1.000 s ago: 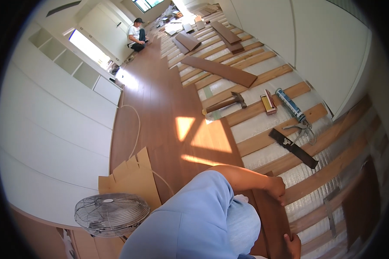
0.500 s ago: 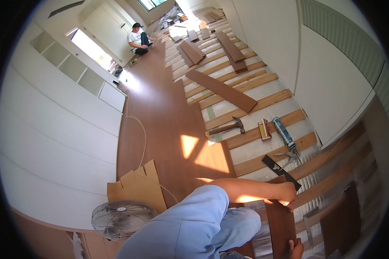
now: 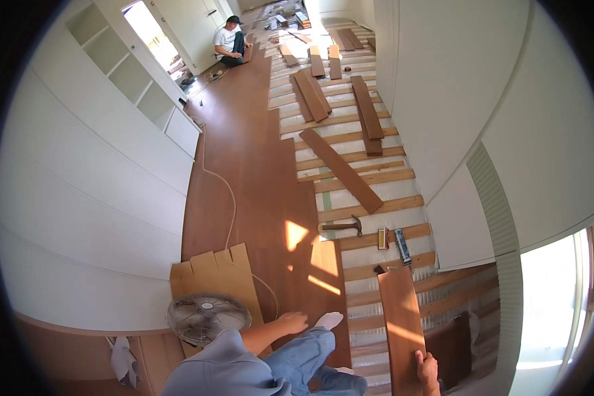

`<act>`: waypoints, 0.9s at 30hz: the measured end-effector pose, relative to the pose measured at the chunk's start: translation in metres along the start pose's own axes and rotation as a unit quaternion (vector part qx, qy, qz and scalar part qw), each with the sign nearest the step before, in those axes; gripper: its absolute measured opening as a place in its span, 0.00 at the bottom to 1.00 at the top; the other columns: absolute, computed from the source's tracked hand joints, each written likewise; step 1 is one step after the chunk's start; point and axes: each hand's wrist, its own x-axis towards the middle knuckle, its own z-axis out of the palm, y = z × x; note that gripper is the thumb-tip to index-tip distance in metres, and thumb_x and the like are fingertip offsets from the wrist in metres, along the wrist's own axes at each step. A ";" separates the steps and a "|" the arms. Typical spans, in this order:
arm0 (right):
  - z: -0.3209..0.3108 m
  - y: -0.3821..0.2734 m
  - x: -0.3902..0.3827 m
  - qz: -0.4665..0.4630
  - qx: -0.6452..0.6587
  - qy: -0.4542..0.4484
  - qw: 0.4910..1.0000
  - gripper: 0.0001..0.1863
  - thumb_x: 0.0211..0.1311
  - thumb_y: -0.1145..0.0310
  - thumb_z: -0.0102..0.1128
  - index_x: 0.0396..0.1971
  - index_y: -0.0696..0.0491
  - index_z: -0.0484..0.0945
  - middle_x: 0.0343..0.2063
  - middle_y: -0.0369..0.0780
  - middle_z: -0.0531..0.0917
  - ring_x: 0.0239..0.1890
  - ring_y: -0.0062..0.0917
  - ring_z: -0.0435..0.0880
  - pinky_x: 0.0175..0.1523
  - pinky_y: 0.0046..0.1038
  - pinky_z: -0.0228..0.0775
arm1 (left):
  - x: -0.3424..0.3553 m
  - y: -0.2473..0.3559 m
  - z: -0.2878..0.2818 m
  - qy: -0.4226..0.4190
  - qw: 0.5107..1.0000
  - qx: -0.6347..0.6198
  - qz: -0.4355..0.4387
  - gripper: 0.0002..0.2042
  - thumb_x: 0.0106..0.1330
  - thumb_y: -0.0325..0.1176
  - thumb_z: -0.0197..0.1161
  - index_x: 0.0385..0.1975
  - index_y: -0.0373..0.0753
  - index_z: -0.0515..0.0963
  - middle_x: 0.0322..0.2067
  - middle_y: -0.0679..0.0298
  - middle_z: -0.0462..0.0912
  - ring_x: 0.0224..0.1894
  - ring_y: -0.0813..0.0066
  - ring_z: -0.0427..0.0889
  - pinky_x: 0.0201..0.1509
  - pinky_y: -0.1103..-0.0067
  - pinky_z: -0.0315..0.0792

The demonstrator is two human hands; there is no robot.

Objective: The person installs laminate flooring by applying adhesive from a caulk gun to the subfloor, positioning wood planks, securing them with a pneumatic nail gun and hammer, and using a speed square and pencil to mark cuts.

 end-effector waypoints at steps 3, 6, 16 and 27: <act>-0.036 -0.064 -0.048 0.012 0.000 -0.054 0.998 0.43 0.69 0.30 0.53 0.39 0.65 0.84 0.37 0.63 0.85 0.50 0.61 0.84 0.52 0.52 0.76 | -0.145 -0.115 0.028 -0.247 0.959 0.064 -0.128 0.23 0.70 0.48 0.58 0.56 0.39 0.84 0.52 0.48 0.86 0.53 0.46 0.85 0.57 0.55 0.78; -0.034 -0.082 -0.072 -0.014 -0.001 -0.120 0.993 0.38 0.72 0.33 0.52 0.52 0.58 0.82 0.41 0.61 0.86 0.49 0.58 0.84 0.48 0.50 0.76 | -0.269 -0.188 0.045 -0.212 0.949 -0.104 -0.209 0.21 0.71 0.46 0.58 0.53 0.38 0.84 0.48 0.49 0.87 0.48 0.50 0.87 0.51 0.57 0.78; -0.061 -0.262 -0.081 0.214 -0.173 -0.183 0.944 0.44 0.69 0.27 0.51 0.49 0.61 0.85 0.45 0.52 0.89 0.56 0.43 0.85 0.61 0.41 0.72 | -0.261 -0.160 -0.107 0.067 0.824 -0.511 -0.235 0.21 0.72 0.49 0.59 0.43 0.34 0.85 0.34 0.52 0.89 0.35 0.64 0.89 0.41 0.68 0.82; -0.065 -0.374 0.057 0.196 0.068 -0.314 0.927 0.43 0.76 0.35 0.48 0.74 0.56 0.66 0.72 0.43 0.72 0.71 0.31 0.70 0.74 0.33 0.58 | -0.190 -0.263 -0.259 0.286 0.760 -0.549 -0.196 0.17 0.73 0.43 0.60 0.45 0.34 0.83 0.36 0.58 0.87 0.38 0.70 0.85 0.45 0.71 0.78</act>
